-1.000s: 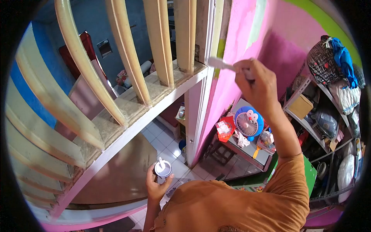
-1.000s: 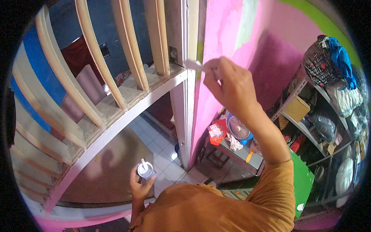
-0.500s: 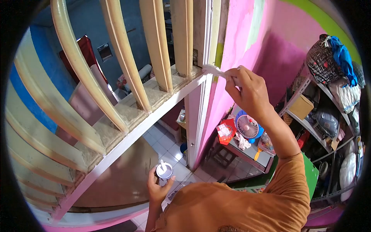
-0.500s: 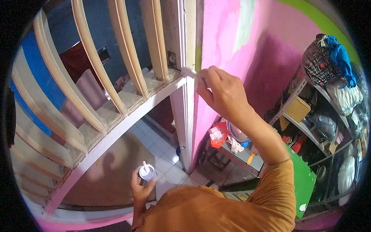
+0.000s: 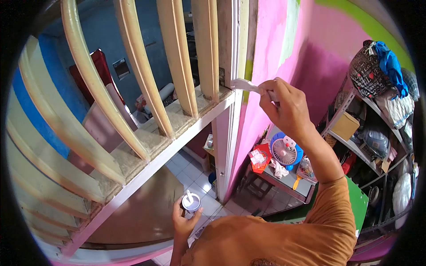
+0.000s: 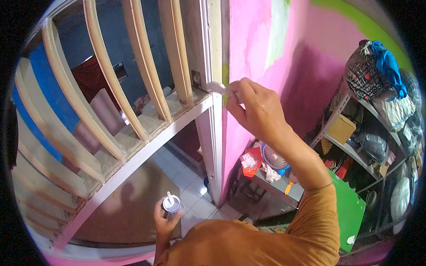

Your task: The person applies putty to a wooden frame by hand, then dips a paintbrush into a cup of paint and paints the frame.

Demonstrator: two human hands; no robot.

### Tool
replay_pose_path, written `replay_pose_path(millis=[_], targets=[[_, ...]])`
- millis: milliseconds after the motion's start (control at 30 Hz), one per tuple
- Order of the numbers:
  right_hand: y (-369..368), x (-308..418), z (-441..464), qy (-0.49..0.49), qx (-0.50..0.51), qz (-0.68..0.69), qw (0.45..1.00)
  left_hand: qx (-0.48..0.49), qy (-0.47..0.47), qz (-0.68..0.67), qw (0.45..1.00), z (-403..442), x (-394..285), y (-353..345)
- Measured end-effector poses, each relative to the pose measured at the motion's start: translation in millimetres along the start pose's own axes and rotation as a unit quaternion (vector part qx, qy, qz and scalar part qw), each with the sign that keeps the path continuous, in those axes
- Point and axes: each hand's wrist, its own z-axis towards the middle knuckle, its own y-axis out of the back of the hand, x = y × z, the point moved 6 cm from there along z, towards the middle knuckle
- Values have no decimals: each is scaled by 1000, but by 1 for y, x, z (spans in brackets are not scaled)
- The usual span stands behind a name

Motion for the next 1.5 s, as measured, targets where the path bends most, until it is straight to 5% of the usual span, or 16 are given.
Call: replay_pose_path(millis=[500, 567, 633, 700, 733, 1033, 1267, 1500], targets=[[64, -18, 128, 69, -177, -80, 978, -10, 40, -12, 999, -2, -8, -4], [73, -26, 137, 64, -242, -60, 966, -8, 36, -16, 999, -1, -11, -5], [87, -17, 139, 33, -202, -71, 976, -13, 48, -25, 998, -1, -14, -5], [97, -18, 130, 37, -291, -60, 954, -12, 42, -22, 999, -2, -8, -3], [91, -33, 125, 45, -328, 45, 943, -11, 37, -20, 999, -1, -5, -3], [65, -44, 73, -29, -313, 61, 947, 2, 47, -10, 999, 2, -3, -7], [53, -40, -2, -138, -301, 254, 909, 15, 31, -16, 999, 11, 11, -13], [41, -5, -84, -246, -115, 331, 904, 30, 35, 3, 999, 37, 4, -30]])
